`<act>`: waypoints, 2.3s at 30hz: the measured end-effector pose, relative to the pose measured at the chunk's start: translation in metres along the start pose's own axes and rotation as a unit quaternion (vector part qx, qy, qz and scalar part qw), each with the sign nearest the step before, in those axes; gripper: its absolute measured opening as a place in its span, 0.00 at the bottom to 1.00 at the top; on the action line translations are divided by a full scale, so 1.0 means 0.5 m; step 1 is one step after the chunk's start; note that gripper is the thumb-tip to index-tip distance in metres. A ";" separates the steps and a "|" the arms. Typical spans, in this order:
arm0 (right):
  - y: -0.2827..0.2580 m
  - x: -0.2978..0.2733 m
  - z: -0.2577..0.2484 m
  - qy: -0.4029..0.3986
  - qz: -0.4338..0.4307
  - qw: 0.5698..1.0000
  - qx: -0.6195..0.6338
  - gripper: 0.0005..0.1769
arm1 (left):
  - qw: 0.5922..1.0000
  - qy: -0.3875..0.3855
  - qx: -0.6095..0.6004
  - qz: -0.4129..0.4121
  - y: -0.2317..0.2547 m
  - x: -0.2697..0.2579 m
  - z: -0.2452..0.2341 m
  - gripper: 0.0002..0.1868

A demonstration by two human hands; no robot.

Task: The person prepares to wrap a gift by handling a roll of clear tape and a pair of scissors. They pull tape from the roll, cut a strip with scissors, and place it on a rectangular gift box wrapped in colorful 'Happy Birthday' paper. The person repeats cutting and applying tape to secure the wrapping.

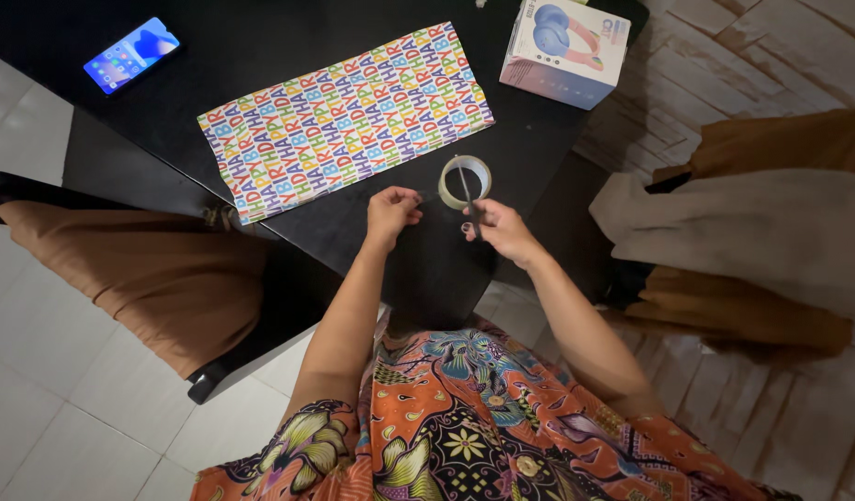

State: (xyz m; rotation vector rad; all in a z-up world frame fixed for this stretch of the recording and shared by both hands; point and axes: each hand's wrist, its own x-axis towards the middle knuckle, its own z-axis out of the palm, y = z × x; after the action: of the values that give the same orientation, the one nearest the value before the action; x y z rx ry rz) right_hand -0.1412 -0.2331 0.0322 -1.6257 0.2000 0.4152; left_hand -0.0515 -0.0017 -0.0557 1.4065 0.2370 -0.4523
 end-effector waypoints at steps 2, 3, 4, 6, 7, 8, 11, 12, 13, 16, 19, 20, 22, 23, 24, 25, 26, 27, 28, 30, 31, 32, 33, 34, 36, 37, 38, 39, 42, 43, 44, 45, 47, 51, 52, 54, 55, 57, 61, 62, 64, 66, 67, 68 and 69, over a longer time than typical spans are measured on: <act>0.000 -0.011 0.021 0.110 -0.046 0.982 -0.146 0.24 | 1.000 -0.009 -0.008 0.002 0.001 -0.010 -0.001 0.04; -0.002 -0.011 0.027 0.163 -0.071 0.959 -0.220 0.26 | 1.000 -0.013 -0.014 0.004 0.003 -0.012 -0.002 0.04; -0.005 -0.006 0.029 0.213 -0.164 0.920 -0.284 0.27 | 1.000 -0.017 -0.011 0.010 0.005 -0.011 -0.002 0.05; -0.006 0.011 0.034 0.297 -0.340 0.799 -0.397 0.28 | 1.000 -0.024 -0.006 0.018 0.000 -0.014 -0.004 0.05; -0.005 0.024 0.034 0.280 -0.338 0.798 -0.413 0.29 | 0.999 -0.023 0.003 0.022 -0.002 -0.014 -0.006 0.05; -0.004 0.038 0.032 0.264 -0.337 0.796 -0.428 0.29 | 0.999 -0.023 0.012 0.027 -0.005 -0.014 -0.007 0.05; 0.004 0.074 0.031 0.215 -0.289 0.832 -0.423 0.26 | 0.997 -0.022 0.045 0.057 -0.010 -0.009 -0.014 0.04; 0.007 0.084 0.030 0.196 -0.265 0.849 -0.412 0.24 | 0.996 -0.020 0.057 0.070 -0.009 -0.006 -0.017 0.04; 0.011 0.089 0.027 0.191 -0.264 0.853 -0.407 0.24 | 0.995 -0.025 0.046 0.089 -0.007 -0.002 -0.021 0.04; 0.025 0.094 0.016 0.184 -0.271 0.861 -0.389 0.26 | 0.991 -0.046 0.011 0.123 0.015 0.012 -0.035 0.03; 0.016 0.110 0.006 0.167 -0.275 0.907 -0.272 0.23 | 0.992 -0.065 -0.024 0.106 0.074 0.026 -0.033 0.06; 0.012 0.117 0.004 0.139 -0.249 0.944 -0.163 0.19 | 0.993 -0.066 -0.034 0.087 0.096 0.026 -0.025 0.08; -0.001 0.131 -0.007 0.091 -0.223 0.970 -0.030 0.16 | 0.995 -0.077 -0.046 0.040 0.145 0.024 -0.017 0.11; -0.004 0.132 -0.017 0.072 -0.224 0.972 -0.006 0.16 | 0.995 -0.086 -0.049 0.009 0.166 0.020 -0.016 0.13; -0.006 0.134 -0.027 0.052 -0.224 0.973 0.018 0.17 | 0.994 -0.095 -0.051 -0.021 0.185 0.016 -0.011 0.14; -0.007 0.136 -0.037 0.041 -0.217 0.975 0.027 0.15 | 0.992 -0.110 -0.056 -0.038 0.198 0.012 -0.008 0.13; -0.008 0.138 -0.048 0.029 -0.210 0.977 0.037 0.14 | 0.989 -0.126 -0.061 -0.055 0.211 0.009 -0.005 0.12; -0.010 0.144 -0.059 0.015 -0.203 0.978 0.046 0.13 | 0.985 -0.140 -0.067 -0.071 0.221 0.010 -0.003 0.12; -0.012 0.150 -0.070 0.007 -0.199 0.979 0.041 0.13 | 0.984 -0.141 -0.062 -0.086 0.228 0.012 0.002 0.13; -0.012 0.164 -0.095 -0.011 -0.187 0.982 0.032 0.13 | 0.981 -0.142 -0.050 -0.120 0.232 0.017 0.014 0.14; -0.010 0.173 -0.105 -0.015 -0.186 0.982 0.024 0.13 | 0.979 -0.143 -0.071 -0.124 0.225 0.020 0.018 0.15; -0.009 0.184 -0.115 -0.020 -0.186 0.982 0.016 0.13 | 0.977 -0.144 -0.091 -0.127 0.218 0.023 0.019 0.16; -0.009 0.197 -0.125 -0.025 -0.183 0.983 0.009 0.13 | 0.974 -0.144 -0.111 -0.132 0.211 0.028 0.022 0.16; -0.011 0.210 -0.135 -0.038 -0.191 0.981 0.000 0.13 | 0.972 -0.143 -0.123 -0.137 0.204 0.034 0.026 0.16; -0.016 0.237 -0.152 -0.067 -0.207 0.976 -0.019 0.14 | 0.968 -0.140 -0.149 -0.144 0.185 0.043 0.032 0.16; -0.021 0.245 -0.161 -0.078 -0.200 0.976 -0.031 0.14 | 0.965 -0.140 -0.167 -0.145 0.175 0.046 0.035 0.16; -0.027 0.250 -0.172 -0.088 -0.194 0.976 -0.042 0.15 | 0.962 -0.139 -0.185 -0.147 0.166 0.048 0.040 0.16; -0.036 0.260 -0.182 -0.098 -0.189 0.976 -0.053 0.16 | 0.958 -0.140 -0.202 -0.146 0.162 0.055 0.043 0.16; -0.057 0.277 -0.200 -0.113 -0.181 0.973 -0.088 0.16 | 0.948 -0.146 -0.248 -0.134 0.141 0.066 0.052 0.16; -0.065 0.282 -0.204 -0.115 -0.192 0.968 -0.115 0.18 | 0.947 -0.140 -0.258 -0.127 0.135 0.070 0.055 0.16; -0.071 0.286 -0.207 -0.118 -0.202 0.962 -0.142 0.20 | 0.947 -0.133 -0.269 -0.120 0.129 0.072 0.058 0.17; -0.077 0.289 -0.209 -0.120 -0.213 0.955 -0.169 0.21 | 0.945 -0.127 -0.278 -0.112 0.123 0.074 0.060 0.17; -0.088 0.297 -0.208 -0.118 -0.197 0.956 -0.180 0.24 | 0.945 -0.128 -0.281 -0.107 0.114 0.079 0.065 0.18; -0.103 0.287 -0.200 -0.071 -0.178 0.954 -0.230 0.22 | 0.950 -0.095 -0.276 -0.112 0.098 0.081 0.074 0.14; -0.110 0.284 -0.198 -0.024 -0.202 0.939 -0.278 0.22 | 0.950 -0.098 -0.280 -0.102 0.095 0.081 0.075 0.15; -0.116 0.267 -0.190 0.070 -0.246 0.893 -0.370 0.25 | 0.949 -0.104 -0.287 -0.085 0.083 0.077 0.077 0.15; -0.120 0.256 -0.188 0.089 -0.270 0.896 -0.341 0.26 | 0.948 -0.100 -0.291 -0.083 0.078 0.076 0.079 0.16; -0.123 0.229 -0.184 0.126 -0.318 0.896 -0.282 0.29 | 0.946 -0.093 -0.300 -0.077 0.068 0.078 0.084 0.16; -0.096 0.155 -0.160 0.057 -0.185 0.971 -0.139 0.21 | 0.944 -0.081 -0.310 -0.076 0.047 0.090 0.086 0.18; -0.080 0.136 -0.147 0.008 -0.152 0.986 -0.074 0.19 | 0.942 -0.078 -0.318 -0.073 0.040 0.093 0.087 0.18; -0.044 0.094 -0.125 -0.077 -0.034 0.996 0.035 0.19 | 0.936 -0.078 -0.338 -0.066 0.025 0.097 0.092 0.16; -0.002 0.059 -0.095 -0.123 0.063 0.986 0.093 0.20 | 0.928 -0.084 -0.359 -0.054 0.014 0.100 0.098 0.13; 0.017 0.048 -0.078 -0.133 0.077 0.982 0.108 0.20 | 0.931 -0.074 -0.353 -0.061 0.011 0.100 0.099 0.14; 0.033 0.040 -0.066 -0.138 0.093 0.978 0.123 0.21 | 0.933 -0.063 -0.347 -0.067 0.009 0.100 0.101 0.16; 0.048 0.035 -0.055 -0.144 0.108 0.974 0.138 0.21 | 0.936 -0.054 -0.341 -0.072 0.009 0.100 0.103 0.17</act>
State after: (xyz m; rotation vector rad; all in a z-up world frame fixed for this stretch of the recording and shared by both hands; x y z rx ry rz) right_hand -0.1301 -0.2607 0.0051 -1.2590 0.2061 0.7502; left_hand -0.0103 -0.0598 -0.0647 0.6844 0.3679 -0.5033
